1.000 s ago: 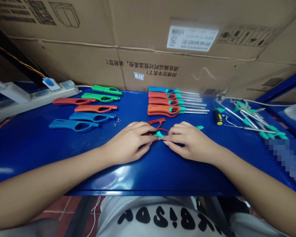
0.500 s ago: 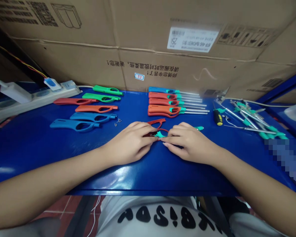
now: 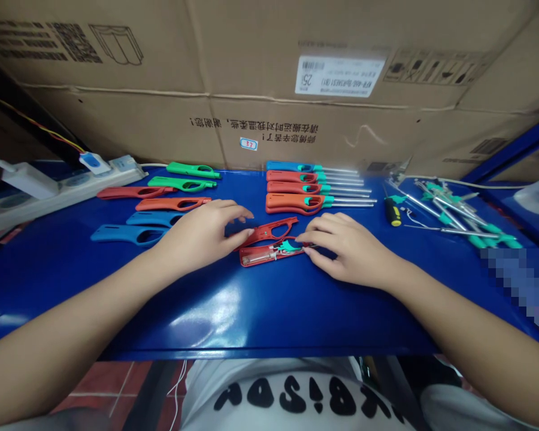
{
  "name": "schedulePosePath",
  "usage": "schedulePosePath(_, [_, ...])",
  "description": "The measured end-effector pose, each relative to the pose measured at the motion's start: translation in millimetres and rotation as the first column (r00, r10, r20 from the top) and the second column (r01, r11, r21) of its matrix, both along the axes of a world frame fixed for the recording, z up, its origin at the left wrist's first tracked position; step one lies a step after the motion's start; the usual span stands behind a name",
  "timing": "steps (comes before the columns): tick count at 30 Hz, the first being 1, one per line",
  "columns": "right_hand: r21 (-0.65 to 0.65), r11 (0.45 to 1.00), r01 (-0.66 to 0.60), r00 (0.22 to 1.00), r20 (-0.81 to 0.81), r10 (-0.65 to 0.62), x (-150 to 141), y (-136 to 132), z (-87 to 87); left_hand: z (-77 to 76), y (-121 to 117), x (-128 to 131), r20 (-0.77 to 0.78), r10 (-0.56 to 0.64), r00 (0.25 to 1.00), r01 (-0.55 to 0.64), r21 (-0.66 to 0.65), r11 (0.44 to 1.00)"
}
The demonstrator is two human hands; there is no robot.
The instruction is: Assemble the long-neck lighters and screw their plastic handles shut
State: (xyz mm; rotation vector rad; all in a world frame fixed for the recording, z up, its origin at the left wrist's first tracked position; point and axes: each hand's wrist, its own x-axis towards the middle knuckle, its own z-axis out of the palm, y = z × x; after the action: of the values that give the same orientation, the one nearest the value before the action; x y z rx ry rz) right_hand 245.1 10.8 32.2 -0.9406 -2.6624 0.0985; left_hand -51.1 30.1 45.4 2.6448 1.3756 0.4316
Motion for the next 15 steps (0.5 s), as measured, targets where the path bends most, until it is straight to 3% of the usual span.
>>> schedulePosePath(5, [-0.044, 0.997, 0.070, 0.994, 0.089, -0.066, 11.4, 10.7, 4.1, -5.5, 5.1, -1.9, -0.028, -0.014, 1.000, 0.011, -0.118, 0.993])
schedulePosePath(11, [-0.137, 0.990, 0.037, 0.995, 0.096, -0.024, 12.3, 10.3, 7.5, -9.3, 6.9, -1.8, 0.011, 0.013, 1.000, -0.010, -0.271, 0.962])
schedulePosePath(15, [-0.112, 0.994, 0.015, 0.999, 0.039, -0.011, 10.9, 8.0, 8.4, -8.1, 4.9, -2.4, 0.045, 0.028, 0.999, -0.016, -0.254, 0.967])
